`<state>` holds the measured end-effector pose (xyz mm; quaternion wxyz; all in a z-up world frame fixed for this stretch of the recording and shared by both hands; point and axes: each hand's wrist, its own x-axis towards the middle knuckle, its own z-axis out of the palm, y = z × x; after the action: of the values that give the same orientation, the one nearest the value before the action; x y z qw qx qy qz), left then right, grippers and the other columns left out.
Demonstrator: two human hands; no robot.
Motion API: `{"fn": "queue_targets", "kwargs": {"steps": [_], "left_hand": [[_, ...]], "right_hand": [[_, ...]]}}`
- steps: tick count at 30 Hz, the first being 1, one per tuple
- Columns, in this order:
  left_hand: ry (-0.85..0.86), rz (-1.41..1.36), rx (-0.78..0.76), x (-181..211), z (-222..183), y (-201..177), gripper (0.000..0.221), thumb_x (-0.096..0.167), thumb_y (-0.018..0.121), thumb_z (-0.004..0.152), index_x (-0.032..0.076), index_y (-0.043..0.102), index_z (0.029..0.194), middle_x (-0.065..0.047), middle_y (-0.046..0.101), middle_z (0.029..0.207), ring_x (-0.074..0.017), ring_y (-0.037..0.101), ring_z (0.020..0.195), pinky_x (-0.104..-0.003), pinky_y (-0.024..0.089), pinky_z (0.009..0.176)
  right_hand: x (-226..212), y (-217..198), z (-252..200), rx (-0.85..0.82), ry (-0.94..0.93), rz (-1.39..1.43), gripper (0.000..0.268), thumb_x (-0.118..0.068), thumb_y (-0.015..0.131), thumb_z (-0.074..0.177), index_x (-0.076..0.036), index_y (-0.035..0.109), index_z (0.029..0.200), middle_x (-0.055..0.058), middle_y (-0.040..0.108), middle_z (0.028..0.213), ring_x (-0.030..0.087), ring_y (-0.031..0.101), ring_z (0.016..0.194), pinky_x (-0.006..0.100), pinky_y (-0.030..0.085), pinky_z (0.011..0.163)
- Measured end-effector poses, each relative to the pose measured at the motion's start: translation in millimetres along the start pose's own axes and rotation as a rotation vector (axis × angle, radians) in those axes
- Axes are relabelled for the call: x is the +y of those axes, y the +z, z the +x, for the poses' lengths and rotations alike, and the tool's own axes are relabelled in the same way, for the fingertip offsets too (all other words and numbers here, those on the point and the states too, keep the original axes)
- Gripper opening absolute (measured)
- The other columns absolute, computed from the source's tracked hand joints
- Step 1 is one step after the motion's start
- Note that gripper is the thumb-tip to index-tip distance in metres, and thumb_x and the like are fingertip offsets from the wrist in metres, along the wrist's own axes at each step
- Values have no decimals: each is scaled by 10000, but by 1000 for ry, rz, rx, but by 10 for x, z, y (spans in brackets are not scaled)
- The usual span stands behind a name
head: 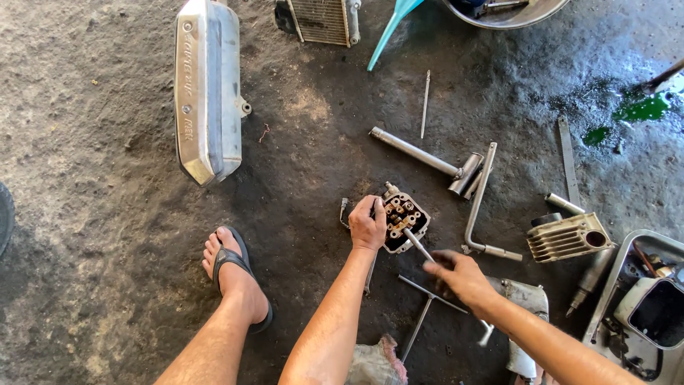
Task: Disassembling and inspecting motorcycle engine components on a workshop floor.
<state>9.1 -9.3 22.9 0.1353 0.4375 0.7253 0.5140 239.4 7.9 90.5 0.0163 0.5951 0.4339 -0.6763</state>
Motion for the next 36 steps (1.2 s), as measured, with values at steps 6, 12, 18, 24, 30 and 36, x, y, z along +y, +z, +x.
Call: {"fn": "queue_targets", "kwargs": {"steps": [6, 12, 18, 24, 30, 36], "left_hand": [[-5, -1, -3, -27, -16, 22, 195, 187, 552, 1014, 42, 637, 914, -147, 672, 869, -379, 665, 822, -436, 528, 733], [-2, -12, 2, -14, -17, 10, 194, 185, 549, 1013, 37, 635, 921, -151, 673, 875, -380, 668, 835, -437, 529, 745], [-19, -3, -4, -3, -11, -3, 192, 183, 553, 1006, 36, 640, 920, -152, 677, 870, -381, 667, 829, -440, 528, 741], [-21, -7, 3, 6, -14, 11, 190, 185, 556, 1004, 36, 644, 924, -155, 678, 873, -380, 669, 825, -439, 531, 740], [-25, -14, 7, -1, 3, 10, 199, 195, 555, 1011, 36, 649, 937, -159, 679, 873, -384, 668, 820, -439, 531, 736], [-17, -69, -10, 197, 16, -63, 166, 206, 604, 998, 43, 633, 991, -138, 671, 1036, -347, 673, 960, -414, 546, 833]], "right_hand": [[79, -22, 31, 46, 37, 18, 258, -198, 738, 940, 48, 733, 1016, 127, 709, 793, 163, 626, 615, 294, 494, 526], [116, 17, 27, 129, -65, -188, 288, -189, 814, 871, 7, 688, 1041, 83, 697, 837, 135, 622, 677, 310, 529, 549], [16, 31, -53, 10, 35, 72, 270, -289, 606, 962, -93, 728, 1102, 59, 769, 856, 141, 669, 668, 281, 503, 555], [169, -19, 49, 50, -21, -51, 269, -229, 722, 947, 28, 746, 1023, 117, 728, 824, 154, 669, 658, 299, 484, 543], [32, 55, -74, 174, -122, -238, 284, -199, 830, 850, 13, 680, 965, 71, 696, 770, 132, 631, 623, 316, 535, 522], [293, 62, 39, 159, -186, -169, 264, -258, 730, 916, -3, 763, 978, 81, 726, 697, 177, 608, 598, 342, 489, 544]]}}
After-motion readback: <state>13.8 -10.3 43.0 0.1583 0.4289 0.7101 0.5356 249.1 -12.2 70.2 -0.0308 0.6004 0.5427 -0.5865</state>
